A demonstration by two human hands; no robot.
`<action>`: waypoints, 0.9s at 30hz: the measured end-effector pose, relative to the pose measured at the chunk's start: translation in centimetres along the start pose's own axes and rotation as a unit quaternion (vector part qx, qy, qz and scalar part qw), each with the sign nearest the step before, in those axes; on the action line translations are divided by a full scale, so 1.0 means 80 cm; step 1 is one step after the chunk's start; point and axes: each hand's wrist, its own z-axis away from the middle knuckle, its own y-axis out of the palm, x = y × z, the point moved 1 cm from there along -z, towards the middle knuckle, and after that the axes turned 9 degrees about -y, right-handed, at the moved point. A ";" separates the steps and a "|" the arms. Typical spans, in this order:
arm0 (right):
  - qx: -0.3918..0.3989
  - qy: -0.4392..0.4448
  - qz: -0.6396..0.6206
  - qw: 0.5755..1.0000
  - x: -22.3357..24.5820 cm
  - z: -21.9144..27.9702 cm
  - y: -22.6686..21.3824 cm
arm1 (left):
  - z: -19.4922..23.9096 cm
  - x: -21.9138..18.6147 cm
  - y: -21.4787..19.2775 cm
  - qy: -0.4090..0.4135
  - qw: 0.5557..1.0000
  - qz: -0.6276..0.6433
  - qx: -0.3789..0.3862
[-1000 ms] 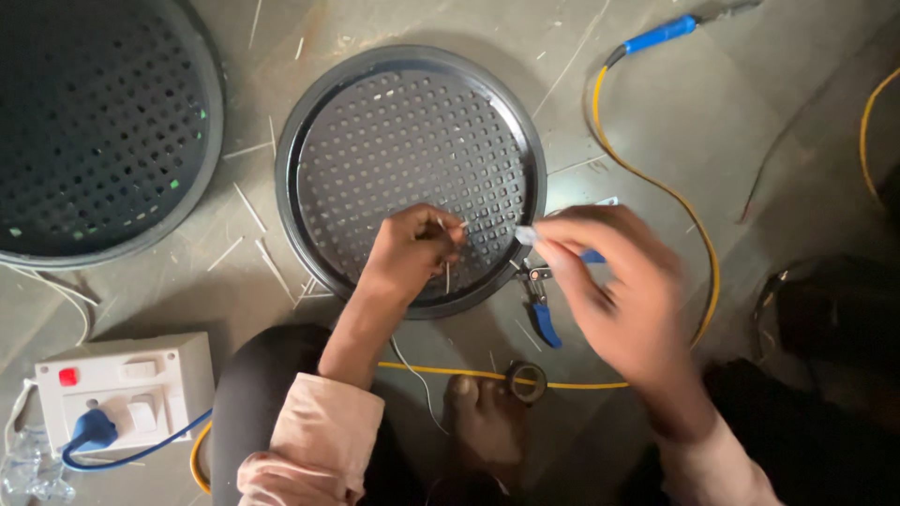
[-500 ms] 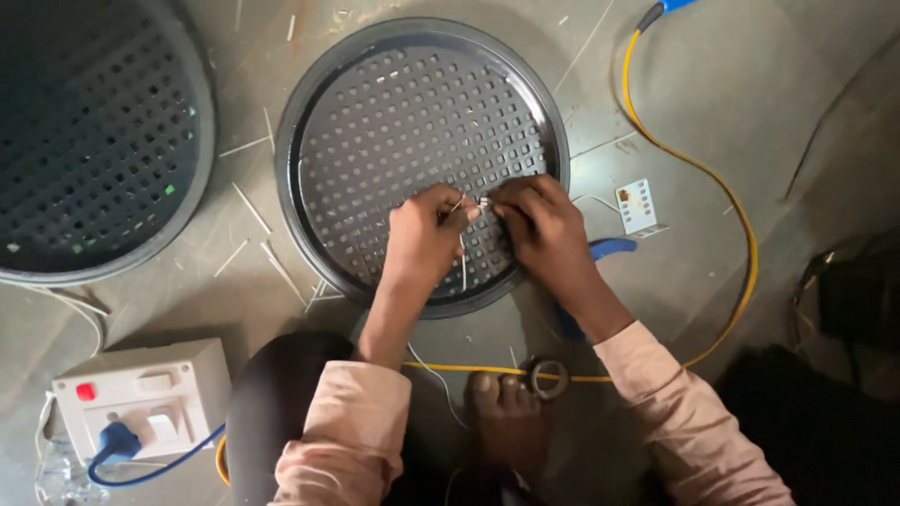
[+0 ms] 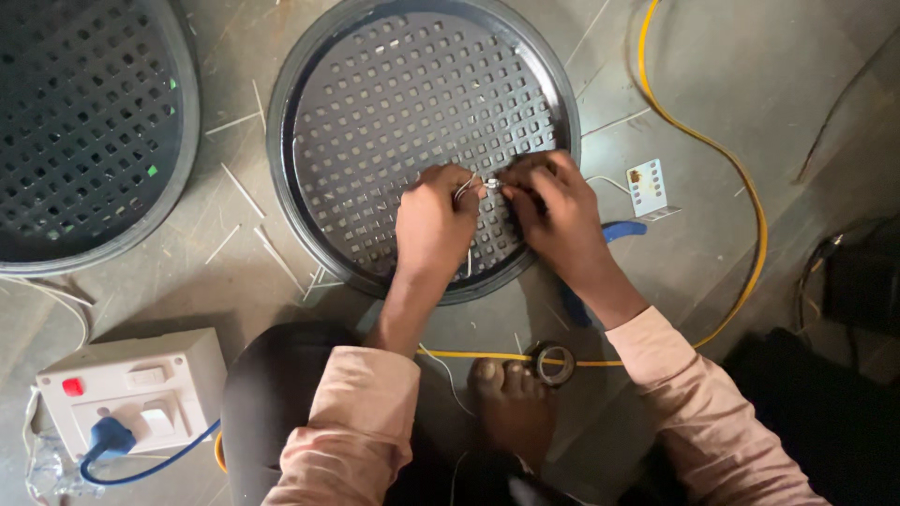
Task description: The person sits on the floor and twists the ends of two white wires together. They then use a soldering iron to apply heat and solder to the twisted wire ends, securing the connection. The person works on a single wire joint on a perforated metal tray.
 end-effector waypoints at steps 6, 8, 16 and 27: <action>-0.004 0.002 -0.017 1.000 0.004 0.001 -0.002 | 0.002 -0.009 -0.001 -0.002 0.999 -0.041 -0.005; -0.004 -0.004 -0.017 1.000 0.005 -0.002 -0.005 | 0.002 -0.013 -0.002 -0.006 0.999 -0.046 -0.011; -0.010 0.045 -0.043 0.998 0.006 -0.001 -0.010 | 0.003 -0.017 -0.003 -0.019 0.996 -0.083 -0.008; -0.061 0.088 0.207 0.973 -0.168 -0.091 -0.123 | 0.001 -0.015 -0.002 -0.025 0.996 -0.079 -0.012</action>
